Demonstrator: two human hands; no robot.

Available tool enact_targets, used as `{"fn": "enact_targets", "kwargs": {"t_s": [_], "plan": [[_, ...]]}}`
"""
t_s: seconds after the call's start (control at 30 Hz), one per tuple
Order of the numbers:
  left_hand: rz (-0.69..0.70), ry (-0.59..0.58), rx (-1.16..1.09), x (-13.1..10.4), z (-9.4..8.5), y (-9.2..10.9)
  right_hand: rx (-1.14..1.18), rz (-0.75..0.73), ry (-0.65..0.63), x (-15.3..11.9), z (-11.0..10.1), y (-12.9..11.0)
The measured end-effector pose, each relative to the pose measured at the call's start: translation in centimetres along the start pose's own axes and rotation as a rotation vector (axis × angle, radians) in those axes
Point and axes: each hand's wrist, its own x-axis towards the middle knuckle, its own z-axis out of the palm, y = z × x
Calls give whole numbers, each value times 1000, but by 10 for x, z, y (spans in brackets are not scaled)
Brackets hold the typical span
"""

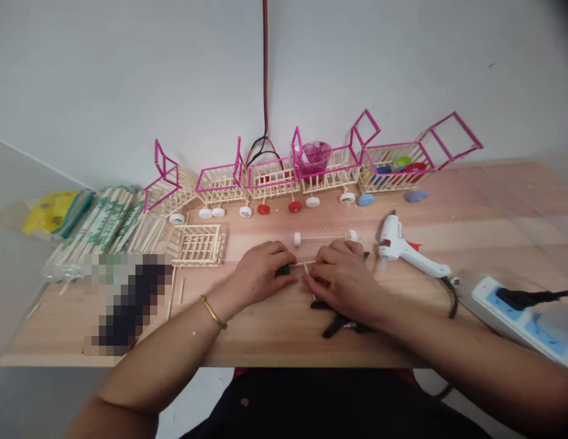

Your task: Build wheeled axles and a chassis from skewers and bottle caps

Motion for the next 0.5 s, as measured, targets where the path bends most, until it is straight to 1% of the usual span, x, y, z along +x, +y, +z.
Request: {"fn": "enact_targets", "kwargs": {"t_s": [0.17, 0.5], "plan": [[0, -10, -3, 0, -1, 0, 19, 11, -33, 1, 0, 0], [-1, -5, 0, -1, 0, 0, 23, 26, -43, 1, -1, -1]]}}
